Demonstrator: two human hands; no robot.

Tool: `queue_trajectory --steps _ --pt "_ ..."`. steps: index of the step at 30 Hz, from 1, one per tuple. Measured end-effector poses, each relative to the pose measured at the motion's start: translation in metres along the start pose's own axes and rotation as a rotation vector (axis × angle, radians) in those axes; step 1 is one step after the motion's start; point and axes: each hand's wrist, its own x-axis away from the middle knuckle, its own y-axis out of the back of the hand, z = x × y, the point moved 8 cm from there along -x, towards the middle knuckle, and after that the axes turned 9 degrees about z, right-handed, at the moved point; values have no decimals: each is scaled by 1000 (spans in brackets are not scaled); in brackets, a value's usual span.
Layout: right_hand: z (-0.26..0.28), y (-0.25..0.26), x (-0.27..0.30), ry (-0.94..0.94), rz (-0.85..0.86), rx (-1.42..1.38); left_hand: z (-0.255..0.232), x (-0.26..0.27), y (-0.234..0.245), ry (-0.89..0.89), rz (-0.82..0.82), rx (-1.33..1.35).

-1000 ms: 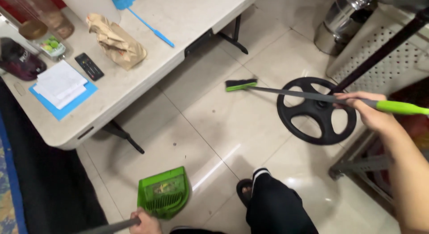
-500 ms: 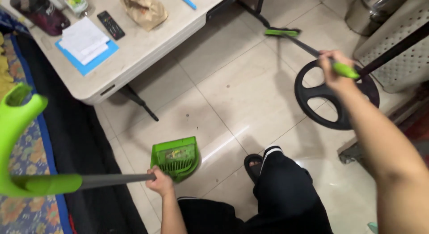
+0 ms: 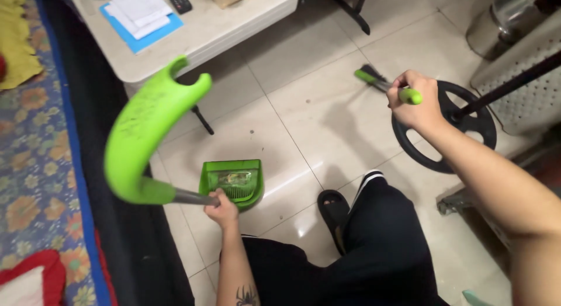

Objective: Sweep the floor using a broom and dustpan, and organize objects on a desk.

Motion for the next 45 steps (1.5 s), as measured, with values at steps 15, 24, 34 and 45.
queue_trajectory --steps 15,24,34,45 --pt "0 24 -11 -341 74 -1059 -22 -14 -2 38 -13 -146" --pt "7 -149 -117 360 -55 -435 1 -25 3 79 -62 -19" --pt "-90 -419 -225 109 -103 -956 14 -28 8 137 -80 -21" --pt "-58 -210 -69 93 187 -514 12 -41 5 92 -30 -28"
